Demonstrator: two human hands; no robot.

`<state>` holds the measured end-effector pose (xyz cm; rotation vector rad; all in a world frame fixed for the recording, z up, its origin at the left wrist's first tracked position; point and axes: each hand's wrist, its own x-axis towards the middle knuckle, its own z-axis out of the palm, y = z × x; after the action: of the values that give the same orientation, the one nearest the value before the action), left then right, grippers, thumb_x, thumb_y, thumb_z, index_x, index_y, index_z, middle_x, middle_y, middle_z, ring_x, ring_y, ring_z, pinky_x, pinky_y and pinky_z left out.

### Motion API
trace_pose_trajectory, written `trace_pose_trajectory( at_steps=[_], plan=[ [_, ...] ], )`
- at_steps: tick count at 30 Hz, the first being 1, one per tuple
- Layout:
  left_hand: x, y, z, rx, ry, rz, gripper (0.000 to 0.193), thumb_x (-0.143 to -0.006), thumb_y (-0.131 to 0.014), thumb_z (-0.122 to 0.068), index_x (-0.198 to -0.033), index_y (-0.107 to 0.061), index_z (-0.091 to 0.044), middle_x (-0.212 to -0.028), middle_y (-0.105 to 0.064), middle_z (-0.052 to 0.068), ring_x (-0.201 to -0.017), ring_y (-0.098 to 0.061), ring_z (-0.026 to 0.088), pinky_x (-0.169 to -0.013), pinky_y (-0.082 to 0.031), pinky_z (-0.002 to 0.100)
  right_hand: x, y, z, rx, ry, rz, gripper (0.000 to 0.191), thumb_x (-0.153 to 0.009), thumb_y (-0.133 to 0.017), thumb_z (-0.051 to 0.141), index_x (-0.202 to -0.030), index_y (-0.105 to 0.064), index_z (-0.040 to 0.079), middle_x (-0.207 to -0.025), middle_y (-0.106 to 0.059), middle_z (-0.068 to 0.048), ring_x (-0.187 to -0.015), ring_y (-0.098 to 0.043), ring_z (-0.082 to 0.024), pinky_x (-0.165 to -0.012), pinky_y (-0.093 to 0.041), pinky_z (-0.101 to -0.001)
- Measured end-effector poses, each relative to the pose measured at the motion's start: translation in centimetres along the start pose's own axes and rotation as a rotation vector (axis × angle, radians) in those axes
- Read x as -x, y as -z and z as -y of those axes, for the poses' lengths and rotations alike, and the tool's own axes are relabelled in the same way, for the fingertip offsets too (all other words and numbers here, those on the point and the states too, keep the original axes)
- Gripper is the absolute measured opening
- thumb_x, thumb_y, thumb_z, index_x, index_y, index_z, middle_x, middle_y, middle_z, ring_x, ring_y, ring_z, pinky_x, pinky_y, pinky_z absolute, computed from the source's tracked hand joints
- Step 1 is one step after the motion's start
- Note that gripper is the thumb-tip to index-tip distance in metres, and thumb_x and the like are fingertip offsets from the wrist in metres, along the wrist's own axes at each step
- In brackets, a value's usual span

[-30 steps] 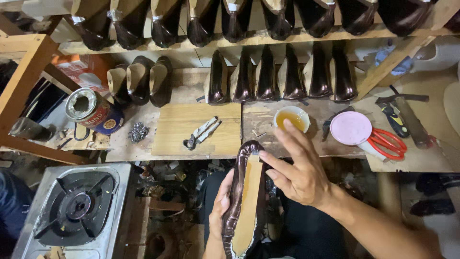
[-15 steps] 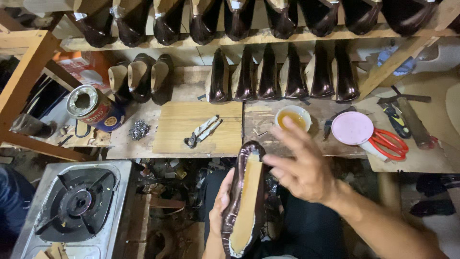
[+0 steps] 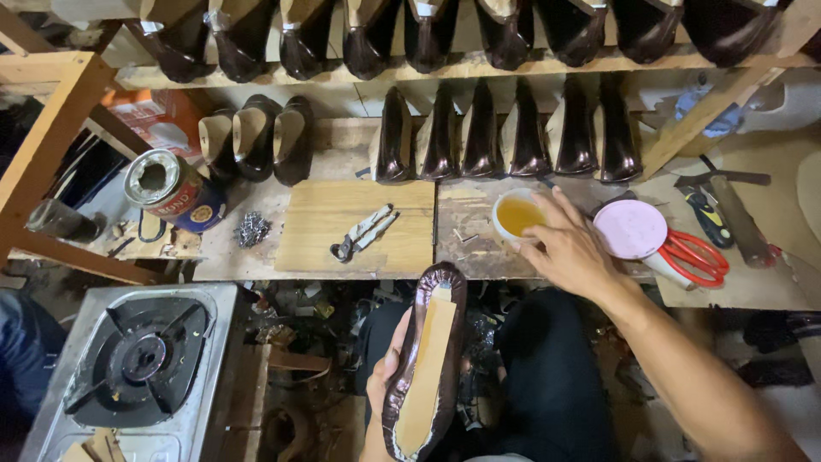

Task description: The person repeatedly applies a yellow liquid to the inner sole of high-heeled shoes using their right index finger. They pick up each shoe from a wooden shelf, apply the liquid along the sole, and return the shoe to the shelf. The process is repeated for multiple shoes in a consistent sequence.

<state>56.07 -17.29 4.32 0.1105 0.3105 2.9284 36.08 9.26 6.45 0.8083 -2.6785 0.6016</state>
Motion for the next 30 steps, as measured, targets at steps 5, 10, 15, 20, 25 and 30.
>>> trace_pose_trajectory(
  at_steps=[5, 10, 15, 20, 25, 30],
  plan=[
    [-0.6, -0.4, 0.1, -0.025, 0.018, -0.043, 0.088, -0.088, -0.067, -0.034, -0.161, -0.027, -0.005, -0.147, -0.051, 0.024, -0.115, -0.066, 0.042, -0.097, -0.057, 0.049, -0.6, 2.3, 2.0, -0.312, -0.103, -0.093, 0.037, -0.097, -0.065, 0.035, -0.091, -0.073, -0.001, -0.153, -0.055, -0.017, -0.152, -0.045, -0.035, -0.120, -0.042, -0.0476],
    [-1.4, -0.1, 0.2, -0.053, 0.015, 0.001, 0.088, -0.091, -0.068, -0.035, -0.162, -0.027, -0.005, -0.145, -0.052, 0.029, -0.111, -0.066, 0.046, -0.094, -0.058, 0.050, 1.4, 2.6, 7.4, -0.637, 0.296, -0.188, 0.038, -0.103, -0.055, 0.038, -0.119, -0.071, 0.007, -0.168, -0.029, -0.019, -0.157, -0.032, -0.034, -0.127, -0.038, -0.0542],
    [-1.7, 0.2, 0.3, -0.074, 0.031, -0.050, 0.089, -0.088, -0.067, -0.035, -0.161, -0.026, -0.007, -0.146, -0.052, 0.026, -0.112, -0.066, 0.045, -0.095, -0.058, 0.049, 2.1, 1.7, 9.4, -0.600, 0.375, -0.130, 0.041, -0.105, -0.056, 0.039, -0.132, -0.068, 0.011, -0.172, -0.016, -0.019, -0.161, -0.021, -0.037, -0.129, -0.032, -0.0563],
    [-1.8, 0.3, 0.0, -0.143, 0.013, -0.083, 0.087, -0.089, -0.065, -0.037, -0.160, -0.024, -0.006, -0.148, -0.050, 0.027, -0.117, -0.064, 0.045, -0.099, -0.056, 0.051, 1.7, 1.4, 9.0, -0.751, 0.319, -0.105, 0.036, -0.105, -0.055, 0.037, -0.134, -0.069, 0.020, -0.175, -0.014, -0.017, -0.164, -0.017, -0.035, -0.134, -0.026, -0.0533],
    [-2.6, 0.2, 0.1, -0.225, -0.082, -0.110, 0.087, -0.091, -0.062, -0.036, -0.159, -0.025, 0.002, -0.157, -0.046, 0.022, -0.139, -0.055, 0.030, -0.116, -0.048, 0.041, 2.7, 0.2, 11.1, -0.552, 0.398, -0.173, 0.036, -0.102, -0.058, 0.033, -0.133, -0.069, 0.020, -0.175, -0.008, -0.011, -0.164, -0.004, -0.035, -0.134, -0.006, -0.0560],
    [-3.5, -0.3, -0.5, -0.272, -0.106, -0.139, 0.085, -0.092, -0.062, -0.037, -0.160, -0.026, -0.002, -0.151, -0.049, 0.019, -0.129, -0.058, 0.026, -0.103, -0.052, 0.037, 4.5, -0.1, 11.0, -0.575, 0.474, -0.031, 0.030, -0.097, -0.069, 0.029, -0.124, -0.074, 0.017, -0.172, -0.015, -0.009, -0.160, -0.008, -0.038, -0.128, -0.020, -0.0530]
  ],
)
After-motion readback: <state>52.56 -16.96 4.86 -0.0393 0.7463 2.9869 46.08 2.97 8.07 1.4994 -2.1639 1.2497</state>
